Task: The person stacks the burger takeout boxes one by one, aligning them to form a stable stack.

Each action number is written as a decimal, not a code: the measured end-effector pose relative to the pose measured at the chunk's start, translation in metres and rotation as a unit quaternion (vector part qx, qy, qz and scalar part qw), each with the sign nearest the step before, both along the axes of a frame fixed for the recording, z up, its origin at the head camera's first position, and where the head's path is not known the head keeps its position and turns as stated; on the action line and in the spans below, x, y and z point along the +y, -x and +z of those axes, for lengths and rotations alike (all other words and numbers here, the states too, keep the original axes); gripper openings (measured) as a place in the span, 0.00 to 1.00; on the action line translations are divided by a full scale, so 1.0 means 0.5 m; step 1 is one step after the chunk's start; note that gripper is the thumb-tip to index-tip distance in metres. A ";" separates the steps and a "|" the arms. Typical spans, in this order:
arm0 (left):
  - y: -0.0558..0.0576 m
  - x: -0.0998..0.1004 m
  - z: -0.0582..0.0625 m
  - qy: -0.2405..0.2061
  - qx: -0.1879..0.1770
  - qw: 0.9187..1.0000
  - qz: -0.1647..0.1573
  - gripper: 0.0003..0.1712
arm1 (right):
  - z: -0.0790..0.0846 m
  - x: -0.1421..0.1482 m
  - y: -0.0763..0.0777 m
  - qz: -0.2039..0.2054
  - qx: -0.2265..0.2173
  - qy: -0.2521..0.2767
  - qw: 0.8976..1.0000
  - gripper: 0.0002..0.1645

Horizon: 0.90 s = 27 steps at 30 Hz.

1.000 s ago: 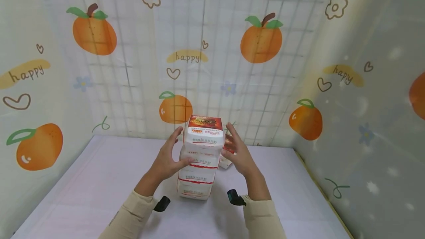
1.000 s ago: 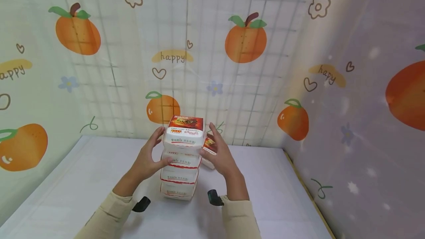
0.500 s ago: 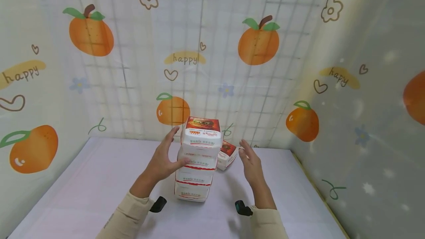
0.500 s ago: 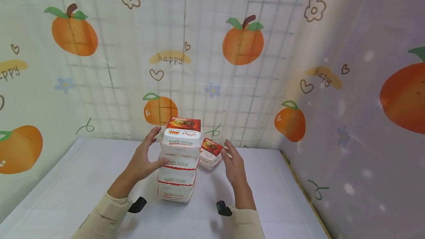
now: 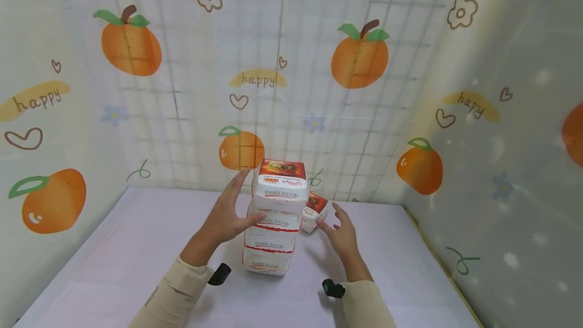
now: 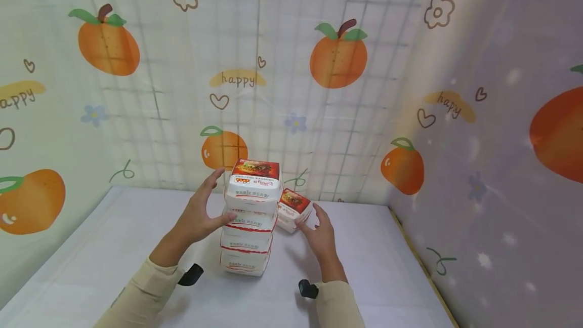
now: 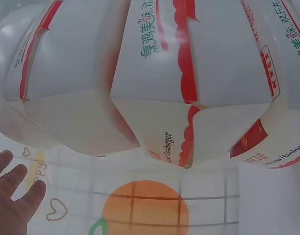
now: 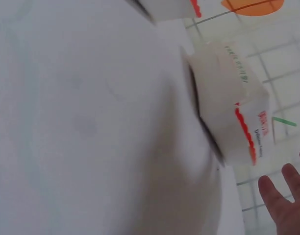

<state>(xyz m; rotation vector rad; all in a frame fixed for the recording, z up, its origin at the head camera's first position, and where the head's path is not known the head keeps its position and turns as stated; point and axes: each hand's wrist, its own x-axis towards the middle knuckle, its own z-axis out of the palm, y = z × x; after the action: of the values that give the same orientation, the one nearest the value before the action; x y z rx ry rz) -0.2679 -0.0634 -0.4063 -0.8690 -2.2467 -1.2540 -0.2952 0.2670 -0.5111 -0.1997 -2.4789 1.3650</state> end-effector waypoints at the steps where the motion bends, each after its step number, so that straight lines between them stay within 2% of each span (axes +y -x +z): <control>1: 0.001 0.000 0.002 -0.001 0.001 1.000 -0.001 0.58 | -0.004 -0.001 0.006 0.003 -0.001 -0.001 1.000 0.50; 7: 0.002 -0.001 0.008 -0.005 0.018 1.000 -0.015 0.57 | -0.014 -0.010 0.036 0.036 -0.038 -0.022 0.998 0.60; 12: 0.007 0.000 0.014 -0.007 0.033 0.999 -0.026 0.57 | -0.010 -0.016 0.058 0.040 -0.050 -0.045 0.997 0.69; 18: 0.010 0.004 0.019 -0.008 0.040 0.999 -0.029 0.57 | -0.015 -0.019 0.070 0.046 -0.076 -0.036 0.995 0.76; 27: 0.008 0.008 0.021 -0.005 0.037 0.999 -0.027 0.56 | -0.011 -0.016 0.082 0.060 -0.084 -0.038 0.994 0.82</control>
<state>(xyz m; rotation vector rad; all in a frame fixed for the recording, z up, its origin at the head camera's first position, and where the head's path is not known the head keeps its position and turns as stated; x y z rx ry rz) -0.2718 -0.0593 -0.3959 -0.9621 -2.1707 -1.2342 -0.3363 0.2591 -0.5168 -0.1572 -2.7183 1.3464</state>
